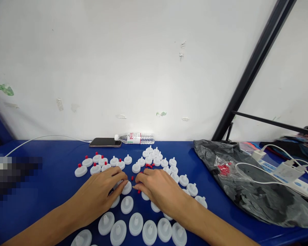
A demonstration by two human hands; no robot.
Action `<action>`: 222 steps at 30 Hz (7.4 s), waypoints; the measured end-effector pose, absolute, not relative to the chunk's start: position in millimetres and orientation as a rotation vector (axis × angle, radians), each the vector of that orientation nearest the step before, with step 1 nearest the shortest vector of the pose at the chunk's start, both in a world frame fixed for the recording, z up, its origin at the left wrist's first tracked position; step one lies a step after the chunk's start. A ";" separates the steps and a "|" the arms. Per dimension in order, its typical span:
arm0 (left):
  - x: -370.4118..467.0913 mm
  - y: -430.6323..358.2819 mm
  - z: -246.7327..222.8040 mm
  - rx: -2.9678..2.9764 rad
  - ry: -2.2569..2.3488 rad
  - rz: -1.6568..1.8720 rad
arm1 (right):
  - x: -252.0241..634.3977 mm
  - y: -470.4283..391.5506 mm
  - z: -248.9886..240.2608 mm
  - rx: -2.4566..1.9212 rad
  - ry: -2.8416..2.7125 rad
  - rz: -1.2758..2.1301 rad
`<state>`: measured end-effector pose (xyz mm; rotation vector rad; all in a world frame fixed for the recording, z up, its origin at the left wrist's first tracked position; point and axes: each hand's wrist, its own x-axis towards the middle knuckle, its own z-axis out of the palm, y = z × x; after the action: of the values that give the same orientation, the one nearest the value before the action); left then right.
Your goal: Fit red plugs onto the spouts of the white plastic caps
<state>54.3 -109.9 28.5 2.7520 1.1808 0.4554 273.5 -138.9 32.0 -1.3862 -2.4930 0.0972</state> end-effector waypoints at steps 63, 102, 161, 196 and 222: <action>49.0 -103.5 13.7 2.811 0.976 0.876 | 271.3 -142.0 36.6 -1.455 -2.573 0.067; 51.9 -120.0 39.6 2.603 0.967 0.837 | 267.7 -144.7 34.5 -1.132 -2.337 0.134; 51.3 -109.8 20.4 2.766 0.848 0.876 | 271.7 -147.4 34.7 -0.832 -2.375 -0.155; 54.6 -116.5 23.4 2.754 0.816 0.940 | 272.1 -145.1 38.8 -0.775 -2.333 -0.264; 53.7 -119.2 23.3 2.834 0.852 0.936 | 269.7 -148.6 35.6 -1.014 -2.367 -0.183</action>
<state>53.7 -119.2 23.3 2.8344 0.8516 0.9358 269.7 -148.6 35.6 -1.0135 -2.3668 -0.1827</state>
